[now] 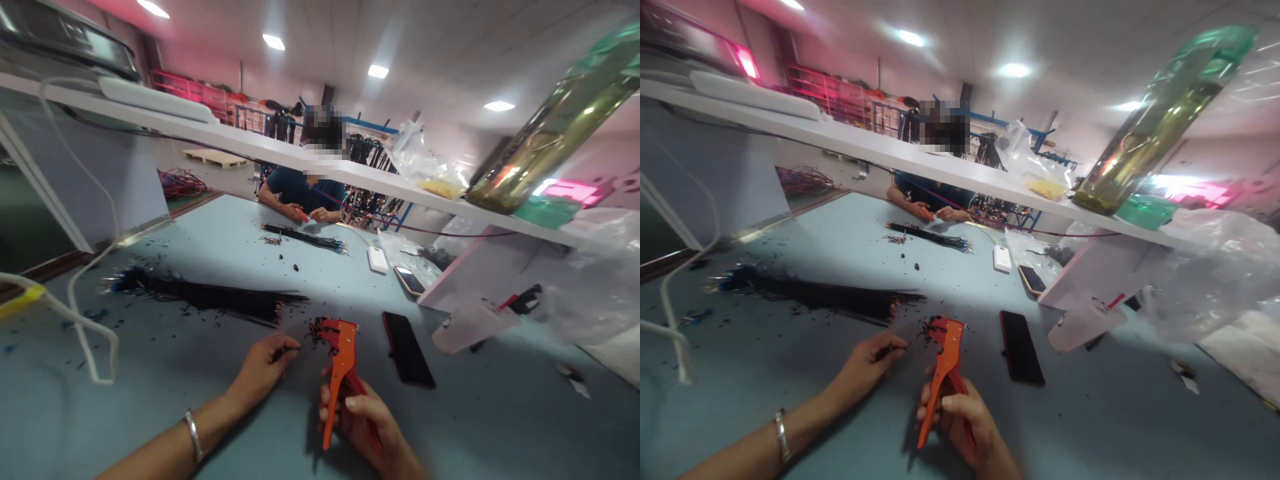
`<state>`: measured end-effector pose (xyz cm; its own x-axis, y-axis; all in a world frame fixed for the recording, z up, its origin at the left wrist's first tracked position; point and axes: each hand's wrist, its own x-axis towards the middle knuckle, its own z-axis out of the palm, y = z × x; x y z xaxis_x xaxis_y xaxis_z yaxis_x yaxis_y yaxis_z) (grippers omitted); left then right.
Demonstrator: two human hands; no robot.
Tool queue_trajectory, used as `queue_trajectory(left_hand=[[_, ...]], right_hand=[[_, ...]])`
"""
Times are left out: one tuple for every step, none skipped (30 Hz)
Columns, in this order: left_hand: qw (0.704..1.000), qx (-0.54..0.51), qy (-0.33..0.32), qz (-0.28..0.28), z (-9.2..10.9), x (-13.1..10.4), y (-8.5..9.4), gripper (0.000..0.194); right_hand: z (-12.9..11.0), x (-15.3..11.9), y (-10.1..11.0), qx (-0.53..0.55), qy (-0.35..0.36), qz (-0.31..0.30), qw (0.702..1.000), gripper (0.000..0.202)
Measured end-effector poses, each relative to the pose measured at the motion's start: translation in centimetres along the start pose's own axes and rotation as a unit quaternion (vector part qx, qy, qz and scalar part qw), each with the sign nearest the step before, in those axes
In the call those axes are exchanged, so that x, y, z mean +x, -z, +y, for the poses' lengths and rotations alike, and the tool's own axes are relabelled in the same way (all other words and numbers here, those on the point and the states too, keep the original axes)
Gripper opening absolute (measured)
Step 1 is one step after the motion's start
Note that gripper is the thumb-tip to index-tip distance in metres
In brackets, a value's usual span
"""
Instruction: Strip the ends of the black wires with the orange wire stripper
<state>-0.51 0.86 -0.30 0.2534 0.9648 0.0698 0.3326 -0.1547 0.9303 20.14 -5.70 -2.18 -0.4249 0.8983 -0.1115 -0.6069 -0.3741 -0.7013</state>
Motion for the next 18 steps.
queue_trajectory(left_hand=[[1.0, -0.002, 0.004, 0.001, 0.02, -0.01, -0.04, 0.021], [1.0, -0.002, 0.006, 0.004, 0.05, -0.01, -0.06, 0.021], [1.0, -0.002, 0.007, 0.004, 0.09, -0.01, -0.08, 0.021], [1.0, -0.003, 0.01, 0.004, 0.11, 0.0, -0.09, 0.02], [1.0, -0.005, 0.011, 0.004, 0.13, 0.01, -0.1, 0.021], [1.0, -0.006, 0.013, 0.003, 0.12, 0.02, -0.1, 0.021], [1.0, -0.004, 0.014, 0.003, 0.08, 0.03, -0.1, 0.021], [1.0, -0.002, 0.014, 0.002, 0.01, 0.03, -0.11, 0.021], [1.0, 0.0, 0.013, 0.002, -0.08, 0.04, -0.13, 0.021], [1.0, 0.002, 0.011, 0.002, -0.2, 0.04, -0.15, 0.021], [1.0, 0.004, 0.009, 0.001, -0.32, 0.05, -0.19, 0.02], [1.0, 0.005, 0.006, 0.001, -0.43, 0.06, -0.23, 0.02], [1.0, 0.008, 0.003, 0.001, -0.53, 0.06, -0.26, 0.02], [1.0, 0.013, -0.001, 0.001, -0.59, 0.07, -0.29, 0.019], [1.0, 0.021, -0.004, 0.002, -0.62, 0.07, -0.31, 0.019], [1.0, 0.03, -0.008, 0.003, -0.62, 0.08, -0.32, 0.018], [0.999, 0.04, -0.011, 0.004, -0.6, 0.08, -0.32, 0.018], [0.999, 0.049, -0.014, 0.003, -0.56, 0.08, -0.31, 0.017]], right_hand=[[-0.03, -0.03, 0.14, 0.004, 0.001, -0.01, 1.0, 0.041], [-0.06, -0.06, 0.23, 0.006, 0.003, -0.016, 1.0, 0.041], [-0.1, -0.09, 0.25, 0.006, 0.005, -0.019, 1.0, 0.041], [-0.14, -0.12, 0.23, 0.005, 0.005, -0.019, 1.0, 0.042], [-0.17, -0.14, 0.17, 0.001, 0.004, -0.017, 1.0, 0.042], [-0.21, -0.15, 0.11, -0.004, 0.003, -0.015, 1.0, 0.043], [-0.24, -0.15, 0.04, -0.011, 0.001, -0.014, 1.0, 0.043], [-0.28, -0.15, 0.0, -0.018, 0.0, -0.017, 1.0, 0.044], [-0.31, -0.15, -0.03, -0.023, -0.002, -0.023, 0.999, 0.045], [-0.34, -0.16, -0.03, -0.026, -0.005, -0.029, 0.999, 0.045], [-0.37, -0.18, -0.01, -0.028, -0.007, -0.035, 0.999, 0.045], [-0.4, -0.22, 0.03, -0.029, -0.008, -0.039, 0.999, 0.044], [-0.42, -0.27, 0.07, -0.031, -0.008, -0.04, 0.999, 0.044], [-0.44, -0.33, 0.13, -0.034, -0.007, -0.038, 0.999, 0.044], [-0.45, -0.4, 0.19, -0.037, -0.006, -0.036, 0.999, 0.044], [-0.45, -0.46, 0.25, -0.039, -0.005, -0.035, 0.999, 0.044], [-0.46, -0.51, 0.32, -0.042, -0.006, -0.036, 0.998, 0.044], [-0.48, -0.55, 0.37, -0.043, -0.006, -0.038, 0.998, 0.045]])
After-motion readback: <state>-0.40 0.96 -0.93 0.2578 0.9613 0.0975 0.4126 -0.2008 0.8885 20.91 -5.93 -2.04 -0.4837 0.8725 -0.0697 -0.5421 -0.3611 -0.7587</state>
